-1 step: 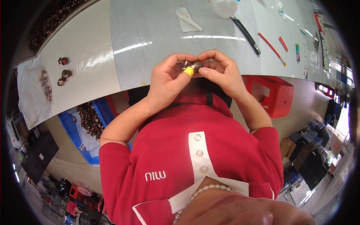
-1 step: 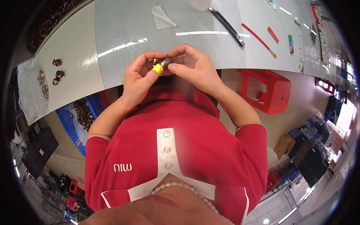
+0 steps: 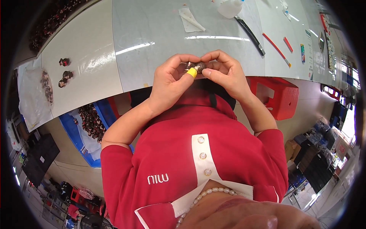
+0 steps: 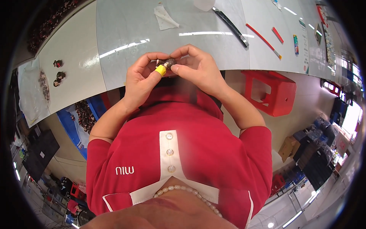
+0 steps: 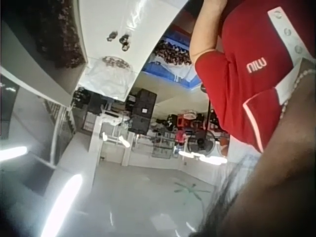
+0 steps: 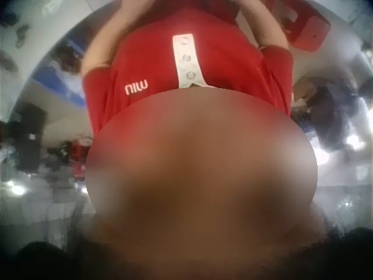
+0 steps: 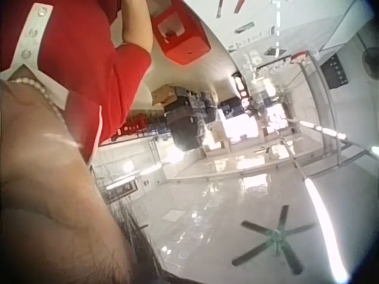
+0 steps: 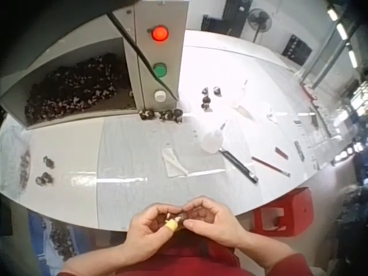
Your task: The person assembles small plastic parts of a toy figure by hand, applying glue from a bottle for bonding.
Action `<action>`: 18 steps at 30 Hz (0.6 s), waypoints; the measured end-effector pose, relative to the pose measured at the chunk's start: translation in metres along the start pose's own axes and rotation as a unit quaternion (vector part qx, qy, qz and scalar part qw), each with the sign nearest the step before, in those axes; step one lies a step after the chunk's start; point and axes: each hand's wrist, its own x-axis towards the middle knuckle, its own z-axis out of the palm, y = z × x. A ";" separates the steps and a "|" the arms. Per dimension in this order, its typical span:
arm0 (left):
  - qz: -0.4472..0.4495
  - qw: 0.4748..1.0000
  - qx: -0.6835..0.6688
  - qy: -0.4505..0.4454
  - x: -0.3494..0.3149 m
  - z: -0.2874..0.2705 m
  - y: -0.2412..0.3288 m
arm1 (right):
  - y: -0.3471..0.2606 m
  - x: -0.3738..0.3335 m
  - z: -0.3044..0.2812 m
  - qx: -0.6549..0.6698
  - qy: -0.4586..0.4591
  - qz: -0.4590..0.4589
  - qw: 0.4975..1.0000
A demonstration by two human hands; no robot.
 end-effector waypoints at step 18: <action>-0.027 0.999 -0.025 -0.020 0.003 -0.002 0.015 | -0.011 0.001 -0.001 -0.026 -0.007 0.000 1.000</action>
